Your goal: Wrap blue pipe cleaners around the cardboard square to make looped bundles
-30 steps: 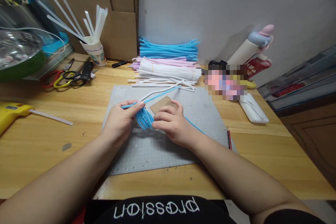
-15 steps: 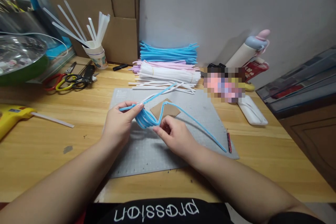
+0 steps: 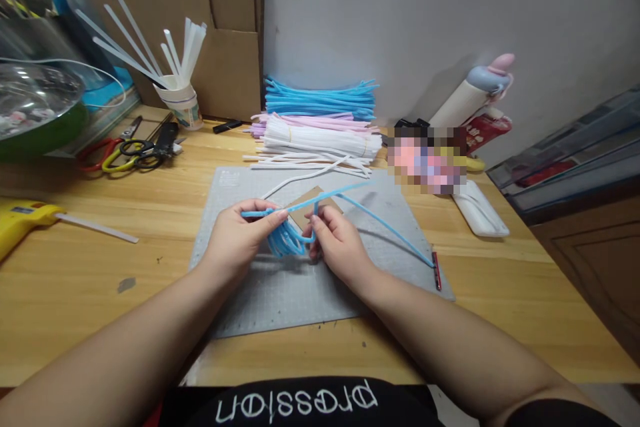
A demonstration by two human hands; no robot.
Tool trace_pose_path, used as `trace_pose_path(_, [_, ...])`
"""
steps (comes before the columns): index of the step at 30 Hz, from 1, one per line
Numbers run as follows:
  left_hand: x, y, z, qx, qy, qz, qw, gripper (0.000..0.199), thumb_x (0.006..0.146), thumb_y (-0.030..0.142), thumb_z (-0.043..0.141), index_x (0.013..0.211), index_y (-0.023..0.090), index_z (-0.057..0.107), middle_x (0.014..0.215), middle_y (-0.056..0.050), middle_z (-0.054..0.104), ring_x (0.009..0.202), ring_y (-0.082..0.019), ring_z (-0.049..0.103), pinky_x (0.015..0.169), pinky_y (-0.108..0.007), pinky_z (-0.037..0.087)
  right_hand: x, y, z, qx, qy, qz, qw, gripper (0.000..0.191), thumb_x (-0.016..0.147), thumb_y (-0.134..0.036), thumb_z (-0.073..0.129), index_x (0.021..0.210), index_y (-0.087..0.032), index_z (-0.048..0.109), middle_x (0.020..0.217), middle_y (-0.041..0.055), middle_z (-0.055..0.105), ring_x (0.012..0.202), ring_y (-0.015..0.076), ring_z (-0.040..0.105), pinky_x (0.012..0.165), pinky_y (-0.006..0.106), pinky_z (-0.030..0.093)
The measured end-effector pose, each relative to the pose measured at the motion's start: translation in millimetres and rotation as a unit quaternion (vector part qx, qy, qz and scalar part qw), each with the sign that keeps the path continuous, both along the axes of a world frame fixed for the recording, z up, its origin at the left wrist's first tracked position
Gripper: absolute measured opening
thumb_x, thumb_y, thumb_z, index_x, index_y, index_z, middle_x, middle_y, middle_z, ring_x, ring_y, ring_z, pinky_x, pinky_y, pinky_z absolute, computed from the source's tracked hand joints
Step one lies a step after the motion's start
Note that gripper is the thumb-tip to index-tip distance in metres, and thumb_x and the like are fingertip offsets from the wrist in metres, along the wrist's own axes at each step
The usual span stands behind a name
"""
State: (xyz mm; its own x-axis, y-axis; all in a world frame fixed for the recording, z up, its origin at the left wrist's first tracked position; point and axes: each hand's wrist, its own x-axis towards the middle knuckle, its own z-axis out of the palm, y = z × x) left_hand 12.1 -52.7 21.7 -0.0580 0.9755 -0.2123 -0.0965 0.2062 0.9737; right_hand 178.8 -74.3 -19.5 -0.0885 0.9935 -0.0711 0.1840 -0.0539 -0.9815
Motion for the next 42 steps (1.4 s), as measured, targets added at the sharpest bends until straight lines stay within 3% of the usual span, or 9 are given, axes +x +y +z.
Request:
trace_pose_path(3, [1, 1, -1.8, -0.01, -0.008, -0.008, 1.0, 0.029, 0.052, 0.029, 0.086, 0.069, 0.014, 0.068, 0.059, -0.001, 0.067, 0.049, -0.01, 0.057, 0.049, -0.019, 0.045, 1, 1, 0.8, 0.02, -0.033, 0.016, 0.999, 0.023, 0.094, -0.033, 0.039, 0.105, -0.02, 0.054, 0.075, -0.0007, 0.062, 0.048, 0.0095, 0.054, 0.049, 0.023, 0.042])
trace_pose_path(9, [0, 2, -4.0, -0.03, -0.024, -0.027, 0.999, 0.033, 0.05, 0.031, 0.087, 0.071, 0.014, 0.067, 0.063, -0.004, 0.07, 0.052, -0.014, 0.063, 0.053, -0.023, 0.05, 2, 1, 8.1, 0.092, -0.134, 0.106, 0.981, 0.014, 0.087, -0.021, 0.048, 0.082, -0.018, 0.061, 0.075, 0.0003, 0.062, 0.071, 0.0133, 0.058, 0.065, 0.025, 0.043])
trace_pose_path(15, [-1, 3, -4.5, -0.011, -0.01, 0.008, 1.0, 0.029, 0.053, 0.029, 0.086, 0.07, 0.015, 0.067, 0.059, -0.002, 0.068, 0.049, -0.013, 0.06, 0.048, -0.021, 0.046, -3, 1, 8.5, -0.098, 0.042, 0.119, 0.987, 0.028, 0.086, -0.022, 0.049, 0.113, -0.017, 0.055, 0.059, -0.0059, 0.05, 0.044, 0.0075, 0.044, 0.042, 0.02, 0.033])
trace_pose_path(22, [-2, 5, -6.7, 0.013, -0.048, 0.046, 0.998, 0.032, 0.054, 0.03, 0.086, 0.072, 0.013, 0.066, 0.06, 0.0, 0.067, 0.051, -0.01, 0.059, 0.052, -0.019, 0.046, -8, -3, 4.9, -0.165, 0.133, 0.076, 0.974, 0.035, 0.088, -0.037, 0.051, 0.116, -0.016, 0.056, 0.081, 0.004, 0.061, 0.058, 0.0102, 0.057, 0.037, 0.017, 0.039])
trace_pose_path(26, [-1, 8, -8.3, -0.04, -0.127, 0.029, 0.991, 0.035, 0.051, 0.026, 0.087, 0.076, 0.013, 0.065, 0.062, -0.001, 0.069, 0.051, -0.011, 0.061, 0.051, -0.021, 0.049, -10, -5, 14.0, -0.224, 0.294, 0.053, 0.928, 0.027, 0.084, -0.033, 0.058, 0.105, -0.016, 0.062, 0.095, 0.0069, 0.066, 0.081, 0.0158, 0.064, 0.066, 0.029, 0.056])
trace_pose_path(31, [0, 6, -9.4, -0.104, -0.171, -0.035, 0.979, 0.032, 0.053, 0.023, 0.085, 0.076, 0.014, 0.064, 0.066, -0.004, 0.07, 0.051, -0.015, 0.063, 0.048, -0.025, 0.051, -10, -7, 19.4, -0.341, 0.413, 0.108, 0.838, 0.024, 0.087, -0.023, 0.049, 0.105, -0.013, 0.062, 0.1, 0.0097, 0.068, 0.091, 0.0192, 0.067, 0.089, 0.042, 0.052])
trace_pose_path(34, [-1, 5, -10.4, -0.11, -0.178, -0.038, 0.977, 0.028, 0.056, 0.023, 0.084, 0.075, 0.013, 0.065, 0.066, -0.004, 0.07, 0.052, -0.013, 0.062, 0.05, -0.023, 0.051, -9, -5, 16.6, -0.387, 0.435, 0.148, 0.799, 0.029, 0.092, -0.024, 0.043, 0.106, -0.008, 0.061, 0.097, 0.0132, 0.069, 0.09, 0.0185, 0.069, 0.09, 0.037, 0.052])
trace_pose_path(38, [-1, 7, -11.6, -0.093, -0.176, -0.036, 0.979, 0.025, 0.057, 0.023, 0.084, 0.071, 0.012, 0.067, 0.063, -0.003, 0.069, 0.053, -0.011, 0.061, 0.051, -0.021, 0.05, -8, -4, 15.0, -0.388, 0.4, 0.139, 0.818, 0.032, 0.094, -0.026, 0.038, 0.097, -0.007, 0.063, 0.086, 0.0125, 0.069, 0.077, 0.0158, 0.069, 0.079, 0.031, 0.055])
trace_pose_path(42, [-2, 8, -11.8, -0.084, -0.179, -0.01, 0.98, 0.022, 0.056, 0.022, 0.084, 0.068, 0.012, 0.068, 0.06, -0.002, 0.067, 0.05, -0.012, 0.06, 0.049, -0.022, 0.049, -11, -7, 15.9, -0.276, 0.374, 0.127, 0.876, 0.027, 0.084, -0.029, 0.06, 0.107, -0.014, 0.061, 0.101, 0.0086, 0.067, 0.091, 0.0169, 0.067, 0.087, 0.033, 0.052])
